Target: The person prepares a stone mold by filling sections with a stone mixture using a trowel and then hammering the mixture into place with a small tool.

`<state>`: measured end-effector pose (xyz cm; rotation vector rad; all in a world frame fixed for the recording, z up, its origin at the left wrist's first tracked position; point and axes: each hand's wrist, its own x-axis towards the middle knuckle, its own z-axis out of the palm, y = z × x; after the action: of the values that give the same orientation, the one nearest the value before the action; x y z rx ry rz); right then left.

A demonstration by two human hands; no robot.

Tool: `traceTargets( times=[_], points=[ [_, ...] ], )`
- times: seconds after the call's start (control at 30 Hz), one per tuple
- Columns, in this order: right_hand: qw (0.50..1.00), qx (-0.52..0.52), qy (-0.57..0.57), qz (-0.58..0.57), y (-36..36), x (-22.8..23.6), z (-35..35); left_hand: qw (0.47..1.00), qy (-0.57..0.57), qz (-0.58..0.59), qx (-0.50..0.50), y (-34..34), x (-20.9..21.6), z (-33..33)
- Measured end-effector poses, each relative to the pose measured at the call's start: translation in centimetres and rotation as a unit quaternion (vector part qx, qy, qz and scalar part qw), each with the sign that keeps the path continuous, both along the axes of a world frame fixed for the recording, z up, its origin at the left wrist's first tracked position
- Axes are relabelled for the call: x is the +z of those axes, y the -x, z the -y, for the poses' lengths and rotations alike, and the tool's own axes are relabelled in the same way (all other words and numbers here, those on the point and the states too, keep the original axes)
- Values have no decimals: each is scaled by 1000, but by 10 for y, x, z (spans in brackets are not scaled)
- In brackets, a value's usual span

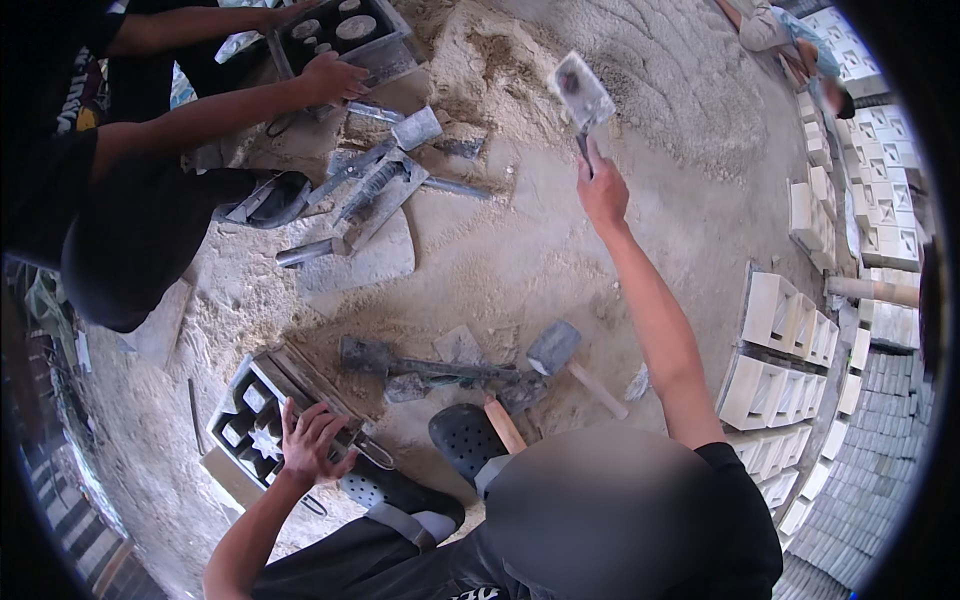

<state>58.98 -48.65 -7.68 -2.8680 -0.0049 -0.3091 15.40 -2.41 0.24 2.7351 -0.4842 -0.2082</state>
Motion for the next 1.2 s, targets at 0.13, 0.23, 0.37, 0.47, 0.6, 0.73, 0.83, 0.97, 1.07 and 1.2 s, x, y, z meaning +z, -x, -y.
traceTargets(
  times=[0.13, 0.23, 0.37, 0.47, 0.6, 0.73, 0.83, 0.97, 1.07, 1.2],
  points=[
    [999, 16, 23, -21, 5, -14, 2, 1000, -4, -2, 0, 2, -1, -1],
    [1000, -19, -10, -2, 8, -17, 10, 1000, -2, -2, -2, 0, 0, 0],
    [999, -12, 24, -22, 6, -20, 21, 1000, -2, 3, -2, 0, 0, 1],
    [1000, -22, -5, 8, 8, -16, 22, 1000, -7, 9, 0, 1, 1, 0],
    [999, 22, 26, 10, 8, -19, 34, 1000, -5, 9, -2, -2, 0, 2],
    [999, 17, 7, 34, -1, -13, 30, 1000, 1, 8, 2, 2, -1, 0],
    [998, 47, 28, 6, 9, -21, 35, 1000, 7, 12, -4, -1, -2, 2],
    [999, 45, 8, 2, 2, -14, 28, 1000, -1, 11, 1, 2, -2, -1],
    [999, 41, -9, 19, 2, -11, 27, 1000, -7, 8, -2, 0, 0, 0],
    [998, 62, 3, 12, -5, -11, 32, 1000, -3, 9, 1, 0, 2, 1]
  ],
)
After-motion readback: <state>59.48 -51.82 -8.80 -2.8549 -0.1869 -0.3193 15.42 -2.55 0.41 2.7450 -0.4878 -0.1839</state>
